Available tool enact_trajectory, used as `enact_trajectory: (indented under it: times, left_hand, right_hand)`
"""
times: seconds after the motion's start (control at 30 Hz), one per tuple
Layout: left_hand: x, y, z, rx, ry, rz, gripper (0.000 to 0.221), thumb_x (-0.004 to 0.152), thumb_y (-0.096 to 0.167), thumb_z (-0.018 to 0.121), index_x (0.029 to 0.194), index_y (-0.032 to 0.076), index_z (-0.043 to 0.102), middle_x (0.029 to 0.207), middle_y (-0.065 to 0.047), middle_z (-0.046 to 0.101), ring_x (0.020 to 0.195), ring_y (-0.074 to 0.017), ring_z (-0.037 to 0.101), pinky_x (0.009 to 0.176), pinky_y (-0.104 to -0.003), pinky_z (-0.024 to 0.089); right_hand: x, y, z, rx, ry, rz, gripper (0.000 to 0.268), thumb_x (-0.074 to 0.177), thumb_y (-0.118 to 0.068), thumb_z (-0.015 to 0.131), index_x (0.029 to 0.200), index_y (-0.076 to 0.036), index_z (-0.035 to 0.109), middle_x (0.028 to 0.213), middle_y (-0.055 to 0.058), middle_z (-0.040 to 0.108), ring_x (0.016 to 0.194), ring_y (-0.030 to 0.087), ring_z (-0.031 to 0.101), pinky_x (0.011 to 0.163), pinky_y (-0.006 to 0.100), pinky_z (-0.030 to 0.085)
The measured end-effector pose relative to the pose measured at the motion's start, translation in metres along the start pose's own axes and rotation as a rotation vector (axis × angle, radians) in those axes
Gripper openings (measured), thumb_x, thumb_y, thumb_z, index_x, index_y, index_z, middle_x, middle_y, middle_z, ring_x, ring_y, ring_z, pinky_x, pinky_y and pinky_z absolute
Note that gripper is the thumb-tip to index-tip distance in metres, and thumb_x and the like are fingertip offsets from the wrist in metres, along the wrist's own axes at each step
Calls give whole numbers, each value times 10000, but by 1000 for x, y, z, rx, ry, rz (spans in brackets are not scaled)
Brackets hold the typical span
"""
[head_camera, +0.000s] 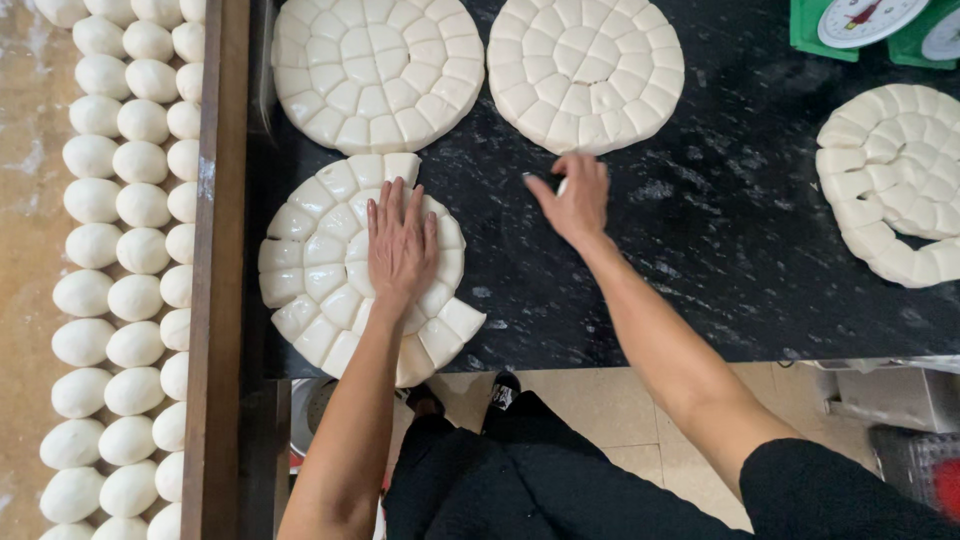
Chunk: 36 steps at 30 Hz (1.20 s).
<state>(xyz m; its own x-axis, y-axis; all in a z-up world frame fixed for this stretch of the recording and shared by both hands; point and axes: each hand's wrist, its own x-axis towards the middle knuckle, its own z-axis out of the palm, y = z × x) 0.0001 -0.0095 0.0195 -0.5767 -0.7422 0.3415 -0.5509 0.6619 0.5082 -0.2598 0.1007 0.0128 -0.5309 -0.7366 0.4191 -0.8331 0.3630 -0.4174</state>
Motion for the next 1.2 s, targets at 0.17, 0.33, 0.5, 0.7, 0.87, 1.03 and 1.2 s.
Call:
enact_trajectory:
  times: [0.17, 0.33, 0.5, 0.7, 0.87, 1.03, 1.2]
  left_hand:
    - [-1, -3, -1, -36, 23, 36, 463, 1047, 250, 512, 1458, 39, 545, 1572, -213, 420, 1503, -365, 337, 1258, -516, 195]
    - [-3, -6, 3, -42, 15, 28, 441, 1051, 255, 508, 1432, 40, 562, 1572, -206, 425, 1507, -352, 338, 1260, -511, 190]
    - [-1, -4, 3, -27, -3, 10, 432, 1058, 254, 498, 1420, 31, 573, 1568, -198, 427, 1501, -349, 339, 1261, -504, 185]
    - [-3, -4, -1, -46, -2, 29, 420, 1064, 239, 491, 1420, 35, 578, 1575, -205, 427, 1504, -359, 341, 1261, -501, 204]
    - [-2, -1, -3, -61, 24, 36, 418, 1062, 246, 494, 1403, 25, 591, 1562, -212, 439, 1496, -359, 355, 1257, -501, 213]
    - [-2, 2, -3, -52, 20, 8, 410, 1060, 245, 499, 1383, 16, 604, 1554, -221, 441, 1490, -372, 357, 1253, -510, 216]
    - [-4, -1, -3, -70, 32, 27, 411, 1068, 238, 484, 1383, 3, 605, 1562, -229, 435, 1499, -379, 350, 1256, -506, 222]
  right_hand:
    - [-91, -37, -23, 151, -197, -324, 260, 928, -286, 756, 1000, -76, 619, 1107, 109, 588, 1086, 329, 526, 959, 439, 429]
    - [-82, 24, -56, -9, -257, -335, 255, 888, -292, 767, 967, -75, 659, 1108, 138, 581, 1063, 344, 528, 901, 465, 409]
    - [-2, 7, 3, -27, 43, -133, 339, 901, -325, 832, 1012, -70, 637, 1040, 121, 606, 998, 348, 540, 883, 468, 437]
    - [-85, -35, -13, 198, -189, -358, 283, 907, -262, 778, 1032, -72, 609, 1125, 112, 591, 1086, 325, 537, 958, 440, 441]
    - [-69, 14, -38, 1, -186, -261, 230, 904, -266, 776, 964, -99, 629, 1099, 138, 567, 1024, 322, 524, 883, 463, 412]
    - [6, -10, 14, 37, 13, -75, 400, 902, -360, 837, 1008, -56, 601, 1061, 136, 553, 1037, 347, 524, 898, 476, 428]
    - [-84, -42, 0, 148, -190, -318, 288, 924, -270, 762, 1054, -75, 594, 1153, 140, 562, 1099, 328, 538, 958, 445, 441]
